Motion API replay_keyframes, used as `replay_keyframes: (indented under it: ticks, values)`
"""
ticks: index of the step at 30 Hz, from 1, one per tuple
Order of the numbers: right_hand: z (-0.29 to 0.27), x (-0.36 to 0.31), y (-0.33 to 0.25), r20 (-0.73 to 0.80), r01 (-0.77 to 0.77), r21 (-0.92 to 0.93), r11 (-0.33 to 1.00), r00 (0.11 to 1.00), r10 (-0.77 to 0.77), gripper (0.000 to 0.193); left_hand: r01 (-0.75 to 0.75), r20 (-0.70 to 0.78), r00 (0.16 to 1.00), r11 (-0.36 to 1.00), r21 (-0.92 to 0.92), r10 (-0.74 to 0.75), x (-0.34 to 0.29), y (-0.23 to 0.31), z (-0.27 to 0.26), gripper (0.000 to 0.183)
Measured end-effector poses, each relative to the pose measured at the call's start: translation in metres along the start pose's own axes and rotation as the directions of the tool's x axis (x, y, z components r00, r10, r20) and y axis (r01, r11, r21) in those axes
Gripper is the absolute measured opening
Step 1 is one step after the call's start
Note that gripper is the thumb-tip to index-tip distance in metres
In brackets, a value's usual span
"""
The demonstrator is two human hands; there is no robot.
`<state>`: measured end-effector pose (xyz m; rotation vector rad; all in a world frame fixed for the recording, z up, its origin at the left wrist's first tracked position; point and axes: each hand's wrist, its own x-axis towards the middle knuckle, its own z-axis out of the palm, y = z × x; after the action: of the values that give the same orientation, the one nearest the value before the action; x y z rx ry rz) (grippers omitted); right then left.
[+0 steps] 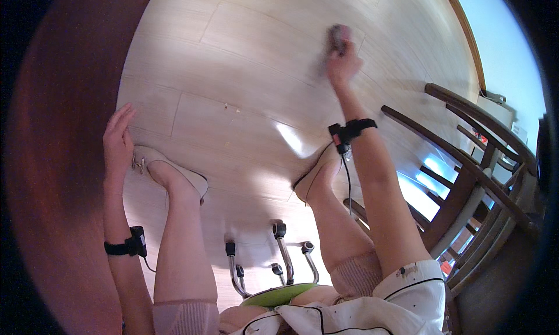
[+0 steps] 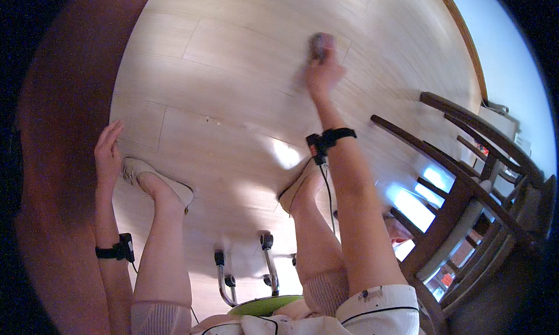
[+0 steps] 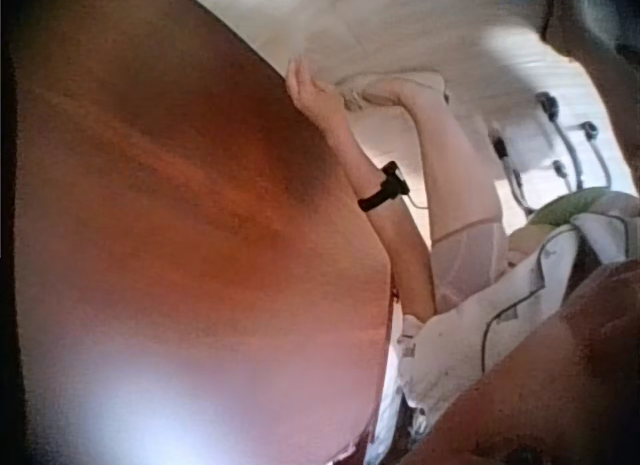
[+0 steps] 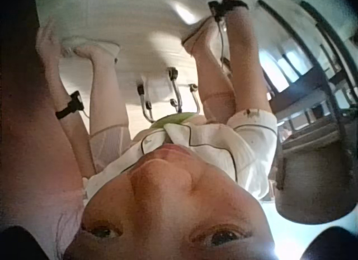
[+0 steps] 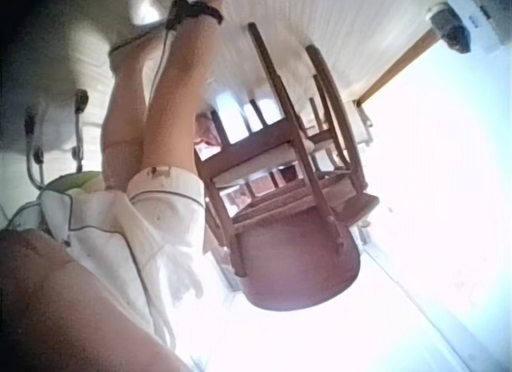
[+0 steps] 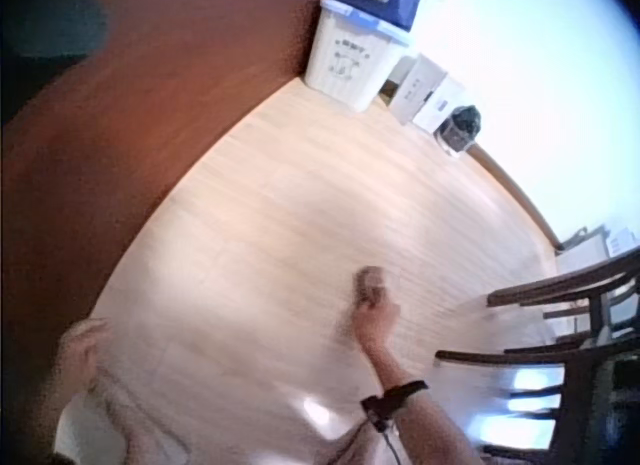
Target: The person wipes the floor and baseboard using a small cloth, moving around a chair and under a table.
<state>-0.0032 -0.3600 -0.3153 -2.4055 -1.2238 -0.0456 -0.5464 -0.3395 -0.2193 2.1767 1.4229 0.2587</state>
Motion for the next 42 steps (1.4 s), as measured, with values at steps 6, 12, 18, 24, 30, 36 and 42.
replay_keyframes:
  ticks: [6,12,18,24,30,36,42]
  values:
    - [0.021,-0.129,-0.131,0.468,0.252,0.527,0.811,0.711,-0.525,0.041,0.027,-0.029,0.999,0.997,-0.069,-0.029,0.003,-0.010,0.001,0.048]
    - [-0.005,-0.157,-0.158,0.329,0.297,0.812,0.503,0.479,-0.814,0.047,0.063,-0.021,0.998,0.997,-0.042,-0.064,-0.001,-0.005,-0.013,0.046]
    - [0.049,0.004,-0.120,0.093,0.291,0.510,0.809,0.917,-0.389,0.028,0.122,-0.023,0.992,0.993,0.002,-0.122,-0.026,-0.016,-0.020,0.048]
    - [0.095,0.065,-0.132,0.045,0.204,0.234,0.951,0.974,-0.220,0.029,0.095,0.037,0.995,0.995,0.018,-0.095,-0.034,-0.027,-0.024,0.052]
    - [0.073,-0.131,-0.213,0.330,0.580,0.623,0.525,0.413,-0.849,0.040,0.102,-0.020,0.995,0.995,0.015,-0.101,-0.031,-0.033,-0.036,0.043]
    - [0.018,-0.188,-0.221,0.375,0.317,0.858,0.405,0.153,-0.914,0.056,0.160,-0.061,0.985,0.987,0.010,-0.159,-0.047,-0.030,-0.041,0.041]
    - [0.076,-0.033,-0.223,0.342,0.324,0.527,0.786,0.766,-0.545,0.025,0.082,-0.025,0.996,0.996,0.035,-0.081,-0.051,-0.034,-0.031,0.039]
